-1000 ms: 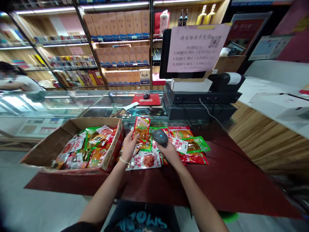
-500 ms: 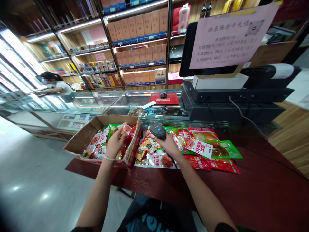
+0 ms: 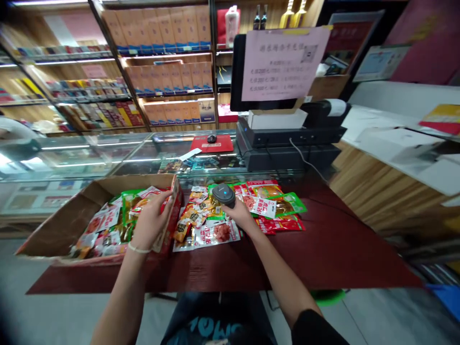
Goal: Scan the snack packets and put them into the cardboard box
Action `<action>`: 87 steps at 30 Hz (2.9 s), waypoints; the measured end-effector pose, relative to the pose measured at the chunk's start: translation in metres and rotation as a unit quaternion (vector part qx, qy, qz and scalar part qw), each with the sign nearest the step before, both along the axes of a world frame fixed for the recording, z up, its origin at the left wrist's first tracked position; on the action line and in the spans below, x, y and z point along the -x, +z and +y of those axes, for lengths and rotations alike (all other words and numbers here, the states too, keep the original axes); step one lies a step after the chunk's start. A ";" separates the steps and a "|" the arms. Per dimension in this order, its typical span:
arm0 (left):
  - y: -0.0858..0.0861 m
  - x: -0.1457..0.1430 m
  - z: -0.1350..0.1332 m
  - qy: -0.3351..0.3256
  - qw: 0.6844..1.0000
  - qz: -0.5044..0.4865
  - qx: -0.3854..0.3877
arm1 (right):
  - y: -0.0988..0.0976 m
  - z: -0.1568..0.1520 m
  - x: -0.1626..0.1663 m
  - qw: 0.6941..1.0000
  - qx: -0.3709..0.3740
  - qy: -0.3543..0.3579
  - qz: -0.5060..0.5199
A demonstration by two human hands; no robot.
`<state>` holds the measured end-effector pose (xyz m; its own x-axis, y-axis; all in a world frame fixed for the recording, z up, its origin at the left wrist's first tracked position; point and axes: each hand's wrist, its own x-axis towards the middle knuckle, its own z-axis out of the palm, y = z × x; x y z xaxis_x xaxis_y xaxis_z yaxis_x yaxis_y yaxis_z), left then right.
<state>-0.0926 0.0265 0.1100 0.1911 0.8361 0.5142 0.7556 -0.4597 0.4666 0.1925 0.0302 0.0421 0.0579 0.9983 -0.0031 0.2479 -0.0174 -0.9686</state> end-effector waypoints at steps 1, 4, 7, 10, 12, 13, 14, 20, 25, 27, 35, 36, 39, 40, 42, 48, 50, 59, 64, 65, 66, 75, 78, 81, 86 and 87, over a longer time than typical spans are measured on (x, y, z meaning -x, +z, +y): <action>0.000 -0.015 0.001 -0.027 1.000 0.002 0.003 | -0.001 -0.004 -0.010 1.000 0.008 -0.014 0.005; -0.010 -0.069 0.007 -0.115 0.993 0.007 0.022 | -0.003 -0.019 -0.042 0.998 0.027 -0.054 0.003; -0.034 -0.125 0.016 -0.190 0.981 0.020 0.046 | -0.007 -0.037 -0.075 0.995 0.032 -0.098 0.000; -0.063 -0.175 0.024 -0.252 0.965 0.035 0.059 | -0.013 -0.054 -0.107 0.989 0.036 -0.142 0.002; -0.080 -0.203 0.030 -0.294 0.953 0.045 0.062 | -0.017 -0.065 -0.126 0.984 0.049 -0.169 0.011; -0.088 -0.216 0.032 -0.311 0.947 0.048 0.061 | -0.018 -0.069 -0.134 0.982 0.055 -0.179 0.018; -0.095 -0.229 0.035 -0.325 0.943 0.050 0.059 | -0.019 -0.073 -0.142 0.980 0.062 -0.187 0.025; -0.126 -0.275 0.047 -0.302 0.947 0.084 0.069 | -0.020 -0.089 -0.171 0.969 0.076 -0.231 0.051; -0.135 -0.279 0.050 -0.286 0.951 0.089 0.074 | -0.021 -0.091 -0.178 0.967 0.075 -0.236 0.057; -0.134 -0.274 0.053 -0.312 0.943 0.070 0.086 | -0.022 -0.090 -0.179 0.966 0.076 -0.238 0.061; -0.103 -0.245 0.067 -0.253 0.916 -0.252 0.182 | -0.021 -0.081 -0.176 0.973 0.031 -0.220 0.063; -0.099 -0.243 0.067 -0.195 0.903 -0.333 0.190 | -0.020 -0.079 -0.174 0.976 0.024 -0.210 0.061; -0.087 -0.237 0.067 -0.125 0.792 -0.557 0.217 | -0.017 -0.075 -0.166 0.981 0.016 -0.183 0.058; -0.085 -0.234 0.067 -0.126 0.748 -0.610 0.229 | -0.016 -0.074 -0.162 0.983 0.018 -0.175 0.058; -0.084 -0.222 0.067 -0.124 0.678 -0.677 0.256 | -0.014 -0.072 -0.154 0.984 0.022 -0.164 0.059; -0.104 -0.168 0.061 -0.143 0.589 -0.713 0.352 | -0.011 -0.065 -0.122 0.989 0.011 -0.142 0.029; -0.116 -0.153 0.057 -0.150 0.595 -0.708 0.349 | -0.010 -0.062 -0.107 0.992 0.012 -0.125 0.004; -0.153 -0.136 0.056 -0.097 0.595 -0.730 0.321 | -0.022 -0.051 -0.050 0.995 0.013 -0.039 -0.095; -0.154 -0.136 0.057 -0.085 0.590 -0.736 0.321 | -0.031 -0.049 -0.052 0.990 0.051 -0.018 -0.132; -0.154 -0.136 0.057 -0.079 0.592 -0.735 0.323 | -0.031 -0.048 -0.053 0.989 0.060 -0.014 -0.134; -0.154 -0.137 0.057 -0.076 0.593 -0.733 0.324 | -0.032 -0.049 -0.054 0.989 0.068 -0.011 -0.134; -0.152 -0.140 0.054 -0.075 0.624 -0.711 0.315 | -0.018 -0.052 -0.054 0.994 0.082 -0.024 -0.071; -0.142 -0.147 0.050 -0.066 0.674 -0.670 0.305 | -0.010 -0.053 -0.056 0.995 0.074 -0.036 -0.064; -0.119 -0.150 0.045 -0.051 0.754 -0.590 0.286 | -0.001 -0.052 -0.057 0.997 0.049 -0.045 -0.048; -0.053 -0.130 0.026 -0.071 0.917 -0.357 0.163 | 0.012 -0.047 -0.047 0.998 0.003 -0.051 -0.033; -0.039 -0.121 0.021 -0.057 0.941 -0.309 0.129 | 0.014 -0.045 -0.044 0.998 0.005 -0.050 -0.031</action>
<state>0.0287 0.0472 0.0712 0.0185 0.9408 0.3386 0.2562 -0.3318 0.9079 0.2360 -0.0146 0.0563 0.1582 0.9874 -0.0067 0.3037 -0.0551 -0.9512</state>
